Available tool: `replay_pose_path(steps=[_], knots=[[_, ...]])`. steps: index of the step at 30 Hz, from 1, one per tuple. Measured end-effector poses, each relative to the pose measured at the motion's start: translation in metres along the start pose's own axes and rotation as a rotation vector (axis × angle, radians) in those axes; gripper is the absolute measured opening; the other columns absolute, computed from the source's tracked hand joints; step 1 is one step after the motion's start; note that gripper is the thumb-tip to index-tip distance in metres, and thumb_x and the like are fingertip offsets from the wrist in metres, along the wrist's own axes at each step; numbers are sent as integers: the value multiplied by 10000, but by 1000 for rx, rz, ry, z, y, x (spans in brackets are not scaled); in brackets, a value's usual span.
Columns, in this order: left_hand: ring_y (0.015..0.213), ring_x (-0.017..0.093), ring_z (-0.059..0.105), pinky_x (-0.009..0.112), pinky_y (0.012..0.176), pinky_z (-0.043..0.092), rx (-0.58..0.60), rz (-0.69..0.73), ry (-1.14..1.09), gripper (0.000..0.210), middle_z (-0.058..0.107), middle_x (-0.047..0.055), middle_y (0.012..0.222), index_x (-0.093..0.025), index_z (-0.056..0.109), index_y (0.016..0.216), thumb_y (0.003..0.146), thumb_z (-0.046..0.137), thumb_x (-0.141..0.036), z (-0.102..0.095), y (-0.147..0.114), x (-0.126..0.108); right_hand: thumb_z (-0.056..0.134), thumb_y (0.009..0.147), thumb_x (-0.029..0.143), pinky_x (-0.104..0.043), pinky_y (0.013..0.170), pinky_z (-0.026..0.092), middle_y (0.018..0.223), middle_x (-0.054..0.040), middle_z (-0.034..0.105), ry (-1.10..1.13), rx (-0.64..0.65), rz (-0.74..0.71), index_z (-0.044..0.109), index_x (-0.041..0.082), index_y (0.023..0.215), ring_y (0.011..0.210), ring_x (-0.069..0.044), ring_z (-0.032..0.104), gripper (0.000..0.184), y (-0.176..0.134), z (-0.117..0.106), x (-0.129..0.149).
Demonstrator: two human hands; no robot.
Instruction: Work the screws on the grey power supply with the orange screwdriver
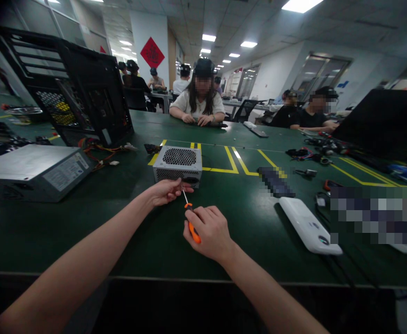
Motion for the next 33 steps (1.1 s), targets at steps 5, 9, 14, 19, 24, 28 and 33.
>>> replay_pose_path(steps=[5,9,14,19,24,28,33], knots=[[479,27,471,75,303,285,27,-40,65,171,611,191,1055,-51,585,925,807,475,-108,-1,-3,-2,505,772,196,-301,686,390,784,-49,607,-16,-17,22,560,147,930,704,-145,548,175,1,0,-1],[473,25,474,87,315,289,8,28,127,166,616,169,1058,-74,597,905,776,492,-76,2,-3,-1,506,771,199,-303,691,383,777,-48,602,-50,-18,44,570,143,922,707,-145,550,173,3,0,-2],[470,21,463,93,326,289,-4,108,165,163,621,168,1048,-68,612,872,759,496,-50,3,-2,1,499,784,201,-305,698,377,788,-49,597,-72,10,52,570,140,925,719,-148,542,169,4,2,-2],[499,23,470,87,338,293,37,129,153,146,611,175,1066,-59,622,861,735,548,-62,-1,0,1,491,794,203,-300,698,373,794,-52,594,-81,24,53,568,138,928,731,-150,539,168,6,5,-4],[506,20,476,86,342,299,59,133,149,169,605,175,1077,-55,631,880,734,546,-58,-3,1,1,485,800,212,-302,705,371,805,-55,592,-75,51,46,566,139,933,738,-153,536,171,8,7,-6],[512,21,483,85,347,305,59,129,139,170,601,178,1085,-54,631,882,733,551,-62,-2,0,1,480,803,212,-303,710,369,815,-58,591,-70,61,50,563,137,941,750,-156,537,177,8,8,-7],[499,20,481,79,342,310,26,112,114,176,607,180,1070,-51,625,879,746,511,-35,0,-2,0,486,793,206,-305,709,372,814,-59,593,-60,56,50,564,142,948,750,-157,539,184,7,9,-7]])
Point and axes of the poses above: each hand's wrist, its own y-axis towards the middle knuckle, its own z-axis out of the palm, x = y × z, the point moved 1 cm from there along y, towards the middle knuckle
